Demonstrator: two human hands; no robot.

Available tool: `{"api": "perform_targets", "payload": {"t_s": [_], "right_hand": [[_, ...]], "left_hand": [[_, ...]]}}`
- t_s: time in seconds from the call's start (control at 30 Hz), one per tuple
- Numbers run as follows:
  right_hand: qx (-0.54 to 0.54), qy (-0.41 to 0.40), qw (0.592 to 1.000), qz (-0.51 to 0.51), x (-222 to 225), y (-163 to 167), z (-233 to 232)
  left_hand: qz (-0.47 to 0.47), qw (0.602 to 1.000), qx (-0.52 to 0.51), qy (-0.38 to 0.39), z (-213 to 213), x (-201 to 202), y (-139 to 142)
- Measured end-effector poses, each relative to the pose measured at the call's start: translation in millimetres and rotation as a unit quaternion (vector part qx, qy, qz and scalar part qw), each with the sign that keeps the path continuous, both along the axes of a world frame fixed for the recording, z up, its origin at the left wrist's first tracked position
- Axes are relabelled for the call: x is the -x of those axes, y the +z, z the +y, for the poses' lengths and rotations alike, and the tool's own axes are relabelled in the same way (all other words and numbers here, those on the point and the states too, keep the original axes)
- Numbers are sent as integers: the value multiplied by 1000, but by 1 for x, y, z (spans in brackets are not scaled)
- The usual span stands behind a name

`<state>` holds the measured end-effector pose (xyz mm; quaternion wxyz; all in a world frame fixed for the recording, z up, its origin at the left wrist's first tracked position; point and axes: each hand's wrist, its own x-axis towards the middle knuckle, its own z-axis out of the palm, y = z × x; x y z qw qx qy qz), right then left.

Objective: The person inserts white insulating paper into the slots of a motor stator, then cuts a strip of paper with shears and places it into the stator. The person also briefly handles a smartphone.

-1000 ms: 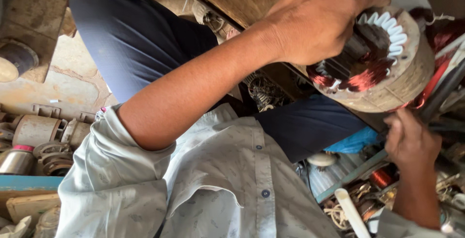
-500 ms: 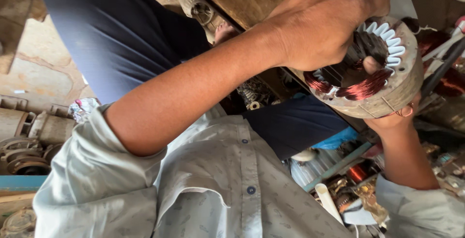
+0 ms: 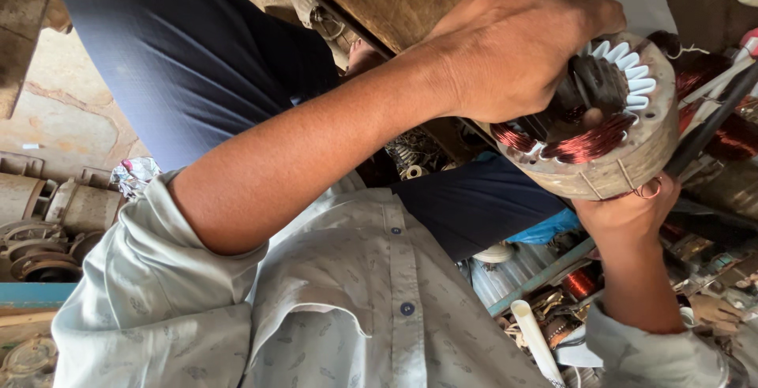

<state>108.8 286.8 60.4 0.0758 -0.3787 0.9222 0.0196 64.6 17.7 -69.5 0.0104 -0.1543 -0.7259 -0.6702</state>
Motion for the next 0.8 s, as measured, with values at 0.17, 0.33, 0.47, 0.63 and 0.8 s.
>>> {"api": "perform_targets", "payload": {"t_s": [0.17,0.33,0.47,0.63,0.8], "right_hand": [[-69,-91,993,-7,-24,12,32],[-95,-96,990,31,-39,14,53],[-88,-83,992,34,-38,12,55],[73,-44,996,-6,-13,-8,19],[98,-37,994,-25,13,-30,-38]], "left_hand": [[-2,1000,5,-7,-2,0,0],[-5,1000,8,-2,-3,0,0],[4,1000,29,4,-1,-2,0],[7,1000,8,2,3,-3,-4],[9,1000,14,19,6,-2,-5]]}}
